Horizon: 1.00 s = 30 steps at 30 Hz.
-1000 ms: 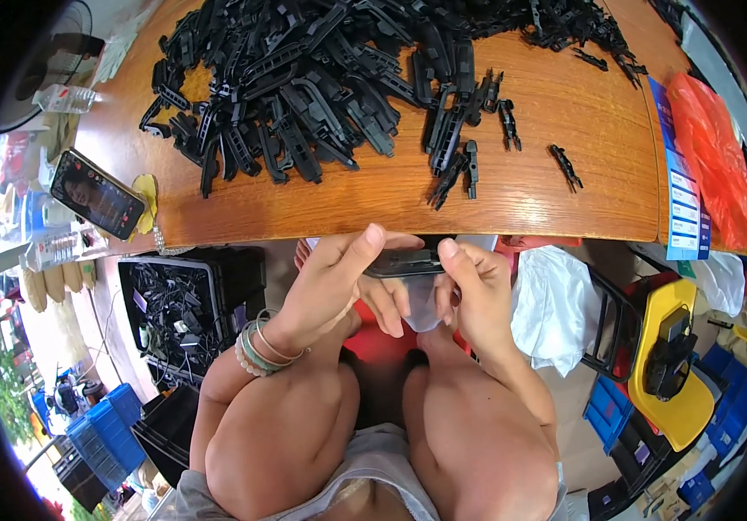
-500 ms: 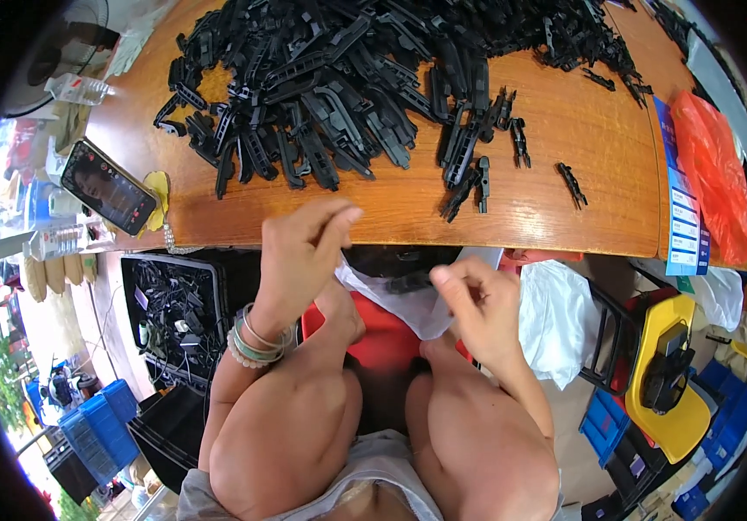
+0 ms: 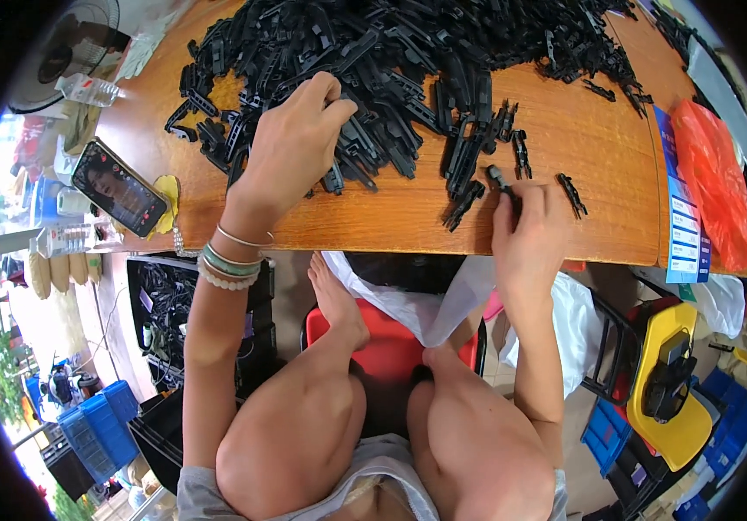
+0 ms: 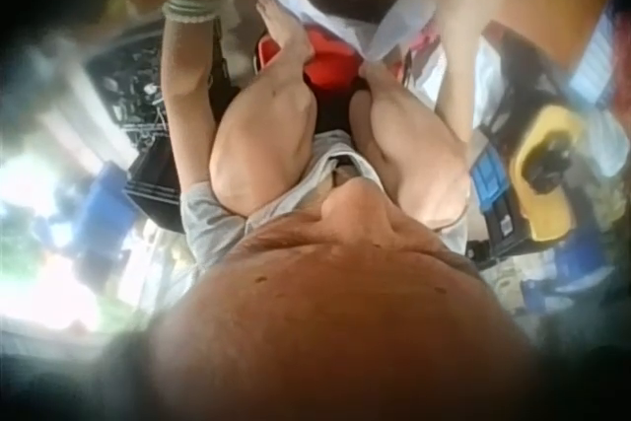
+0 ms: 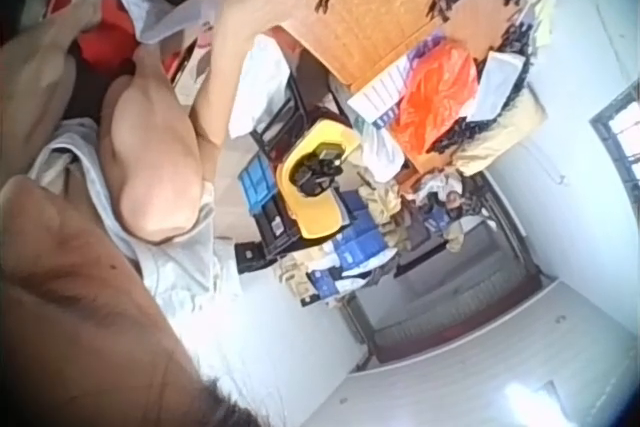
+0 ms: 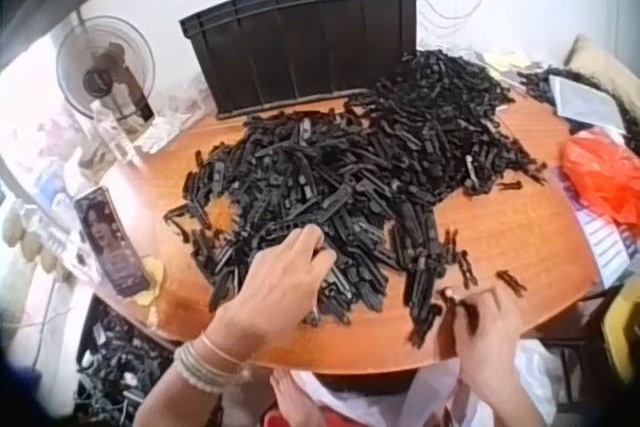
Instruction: The person assembles small black plastic components by joining pieces together by hand, then gathers and rearranges piles of plastic parts on the table.
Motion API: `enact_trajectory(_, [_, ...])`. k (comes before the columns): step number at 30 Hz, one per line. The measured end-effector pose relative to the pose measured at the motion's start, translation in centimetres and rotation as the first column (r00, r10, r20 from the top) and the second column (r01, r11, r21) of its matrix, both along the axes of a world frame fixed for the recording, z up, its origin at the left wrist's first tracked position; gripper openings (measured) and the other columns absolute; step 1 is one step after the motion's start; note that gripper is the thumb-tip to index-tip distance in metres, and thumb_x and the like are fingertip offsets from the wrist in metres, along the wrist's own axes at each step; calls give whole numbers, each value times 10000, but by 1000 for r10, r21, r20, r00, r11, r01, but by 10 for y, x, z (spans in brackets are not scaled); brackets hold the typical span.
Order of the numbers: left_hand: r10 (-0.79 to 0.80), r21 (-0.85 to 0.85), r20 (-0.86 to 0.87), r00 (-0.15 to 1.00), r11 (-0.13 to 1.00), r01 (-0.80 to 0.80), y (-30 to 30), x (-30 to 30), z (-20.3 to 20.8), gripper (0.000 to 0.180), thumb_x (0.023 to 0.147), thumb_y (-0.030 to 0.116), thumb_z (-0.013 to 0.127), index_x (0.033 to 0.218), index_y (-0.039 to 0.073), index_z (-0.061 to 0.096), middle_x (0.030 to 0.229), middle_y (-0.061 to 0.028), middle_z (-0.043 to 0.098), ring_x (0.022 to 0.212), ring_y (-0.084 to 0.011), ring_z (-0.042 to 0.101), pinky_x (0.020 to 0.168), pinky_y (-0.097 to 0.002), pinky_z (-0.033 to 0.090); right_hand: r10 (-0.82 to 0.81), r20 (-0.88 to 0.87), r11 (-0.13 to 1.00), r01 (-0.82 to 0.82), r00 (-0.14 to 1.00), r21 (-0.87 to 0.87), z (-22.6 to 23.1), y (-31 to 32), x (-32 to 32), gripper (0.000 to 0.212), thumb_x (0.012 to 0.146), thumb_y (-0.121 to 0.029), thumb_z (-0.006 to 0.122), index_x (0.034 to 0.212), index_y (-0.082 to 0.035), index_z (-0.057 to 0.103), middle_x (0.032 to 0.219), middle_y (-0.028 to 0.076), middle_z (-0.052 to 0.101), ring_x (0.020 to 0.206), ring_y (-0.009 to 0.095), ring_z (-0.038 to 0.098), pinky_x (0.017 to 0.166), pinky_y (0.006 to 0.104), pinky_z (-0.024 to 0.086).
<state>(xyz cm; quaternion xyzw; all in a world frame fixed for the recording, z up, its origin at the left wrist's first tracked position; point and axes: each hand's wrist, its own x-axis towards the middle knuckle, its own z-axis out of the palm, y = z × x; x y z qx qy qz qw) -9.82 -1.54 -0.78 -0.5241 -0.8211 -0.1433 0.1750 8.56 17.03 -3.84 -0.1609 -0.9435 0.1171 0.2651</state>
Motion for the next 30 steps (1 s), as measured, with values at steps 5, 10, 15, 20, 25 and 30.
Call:
enact_trajectory(5, [-60, -22, 25, 998, 998, 61, -5, -7, 9, 131, 749, 0, 582, 879, 12, 586, 871, -88, 493, 794, -250, 561, 625, -329, 468, -113, -178, 770, -26, 978, -637, -3, 5, 11, 151, 856, -6, 580, 1004, 13, 608, 789, 68, 576, 574, 98, 500, 512, 223, 395])
enact_trajectory(10, [-85, 211, 17, 996, 974, 80, -8, 9, 6, 137, 736, -25, 619, 846, -6, 539, 944, -114, 556, 808, -284, 559, 659, -325, 468, -84, -245, 367, -199, 966, -909, -2, 1, 21, 185, 879, 14, 543, 1042, 24, 629, 856, 44, 564, 588, 71, 478, 520, 191, 379])
enact_trajectory(15, [-347, 479, 859, 376, 804, -352, 1, 78, -9, 51, 829, -12, 569, 847, -22, 522, 818, -104, 610, 644, -155, 611, 570, -269, 481, 80, -347, 303, -355, 934, -884, 15, -23, 21, 192, 846, 37, 565, 1027, 41, 628, 895, 73, 582, 656, 116, 545, 573, 221, 425])
enact_trajectory(20, [-345, 251, 890, -300, 917, -309, -7, 86, 0, 184, 879, 65, 553, 998, -67, 604, 669, -38, 589, 531, -62, 558, 450, -196, 407, 391, -352, 600, -526, 850, -603, 22, -28, 22, 197, 716, 102, 646, 897, 26, 658, 867, 131, 637, 772, 220, 617, 673, 282, 490])
enact_trajectory(25, [-243, 205, 945, -218, 961, -183, -10, 98, 7, 277, 864, 67, 589, 1118, -43, 590, 707, -42, 612, 553, -75, 555, 494, -203, 444, 320, -341, 618, -467, 884, -632, 17, -36, 27, 210, 684, 111, 665, 873, 18, 660, 864, 122, 638, 785, 226, 612, 688, 286, 484])
enact_trajectory(30, [-335, 400, 861, 383, 911, -102, -6, 116, -3, 324, 776, 4, 657, 1092, -2, 587, 801, -106, 656, 632, -160, 623, 596, -255, 499, 257, -307, 443, -393, 917, -805, 13, -37, 35, 259, 678, 90, 681, 925, 18, 649, 910, 132, 626, 826, 221, 599, 705, 291, 475])
